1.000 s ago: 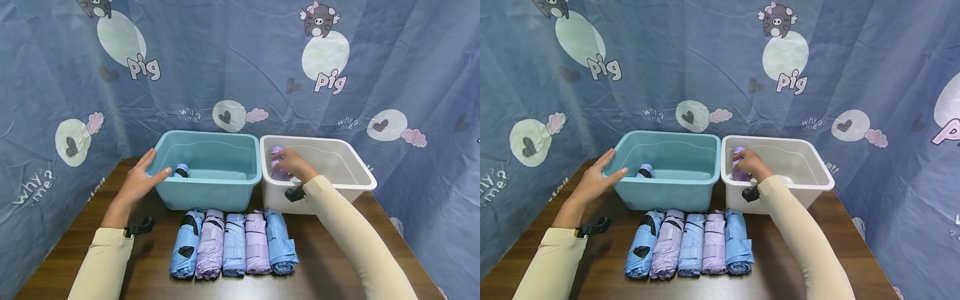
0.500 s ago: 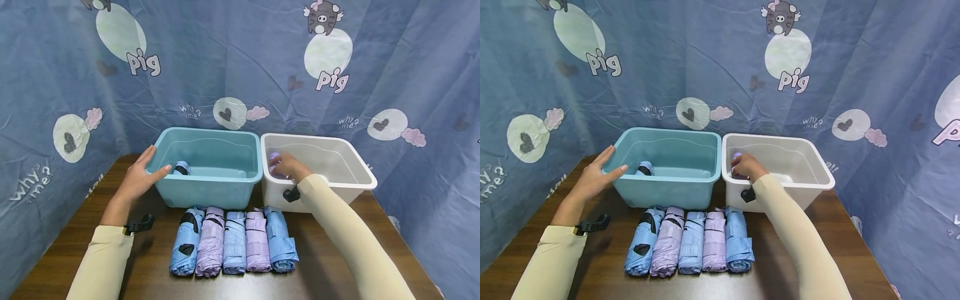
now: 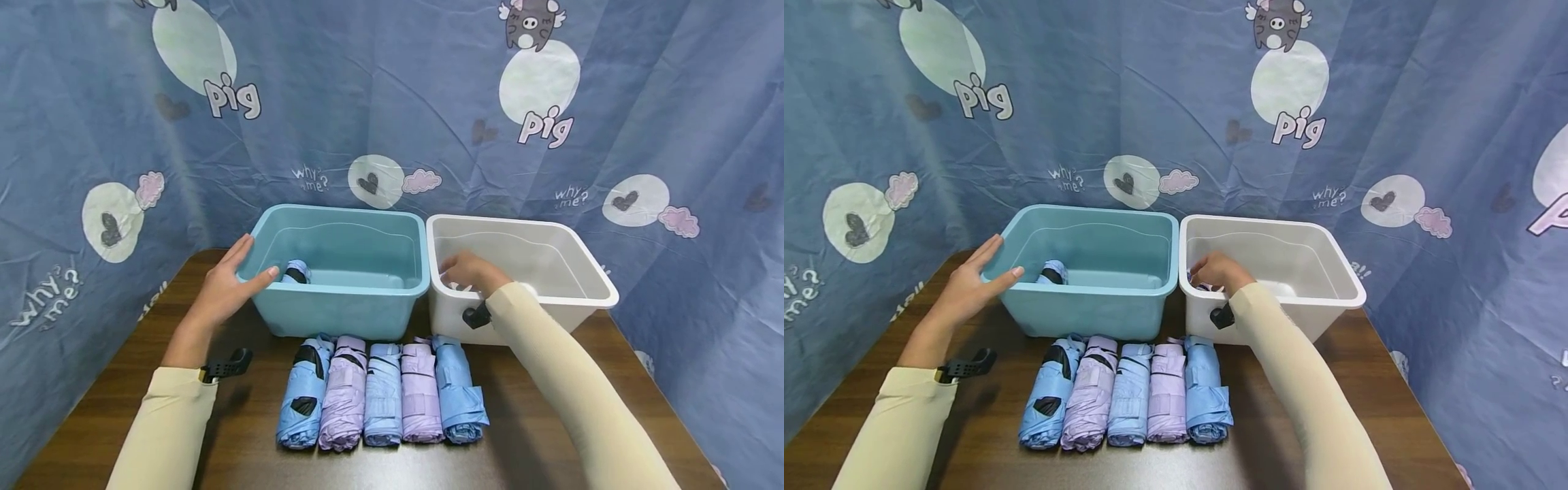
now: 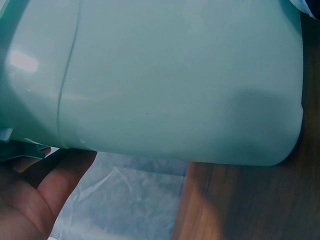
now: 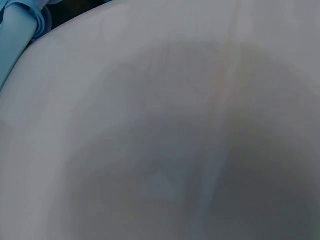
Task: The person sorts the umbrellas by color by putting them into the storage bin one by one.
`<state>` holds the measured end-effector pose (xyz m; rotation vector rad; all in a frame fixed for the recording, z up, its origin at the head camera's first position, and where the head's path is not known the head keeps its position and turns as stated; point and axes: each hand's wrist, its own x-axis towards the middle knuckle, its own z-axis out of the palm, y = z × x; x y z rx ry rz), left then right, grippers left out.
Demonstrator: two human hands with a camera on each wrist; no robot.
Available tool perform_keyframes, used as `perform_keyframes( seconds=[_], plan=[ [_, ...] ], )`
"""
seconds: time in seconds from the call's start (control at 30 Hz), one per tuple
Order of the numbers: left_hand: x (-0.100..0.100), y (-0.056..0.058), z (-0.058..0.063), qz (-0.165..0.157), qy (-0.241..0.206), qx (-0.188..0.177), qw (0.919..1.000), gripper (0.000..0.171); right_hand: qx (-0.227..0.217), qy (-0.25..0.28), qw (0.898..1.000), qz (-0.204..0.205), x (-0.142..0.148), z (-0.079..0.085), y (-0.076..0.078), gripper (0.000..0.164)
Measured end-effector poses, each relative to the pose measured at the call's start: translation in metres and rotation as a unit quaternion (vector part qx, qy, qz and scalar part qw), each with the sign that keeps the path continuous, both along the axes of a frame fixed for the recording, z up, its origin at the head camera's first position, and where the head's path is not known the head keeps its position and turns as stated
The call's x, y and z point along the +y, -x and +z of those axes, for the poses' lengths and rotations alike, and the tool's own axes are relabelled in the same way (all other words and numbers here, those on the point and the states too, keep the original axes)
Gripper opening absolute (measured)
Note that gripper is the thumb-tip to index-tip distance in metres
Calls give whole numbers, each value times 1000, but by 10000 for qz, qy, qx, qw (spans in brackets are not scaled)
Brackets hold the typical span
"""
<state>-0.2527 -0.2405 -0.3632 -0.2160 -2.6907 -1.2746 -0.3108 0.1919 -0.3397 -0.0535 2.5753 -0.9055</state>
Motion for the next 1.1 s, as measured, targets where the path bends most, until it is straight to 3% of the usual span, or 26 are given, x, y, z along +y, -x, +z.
perform_keyframes(
  seconds=[0.2, 0.4, 0.73, 1.1],
  plan=[
    [1, 0, 1, 16, 37, 9, 10000, 93, -222, -35, 9997, 93, 1, 1, 0, 43],
    [1, 0, 1, -32, 56, 67, 10000, 91, -143, 168, 9997, 95, 4, 3, -1, 43],
    [0, 1, 1, -28, 30, 25, 10000, 91, 133, 1214, 9924, -167, 5, 11, -4, 44],
    [0, -1, 1, 52, -13, -50, 10000, 92, 511, 1684, 9844, -19, 14, 24, -22, 44]
  ],
)
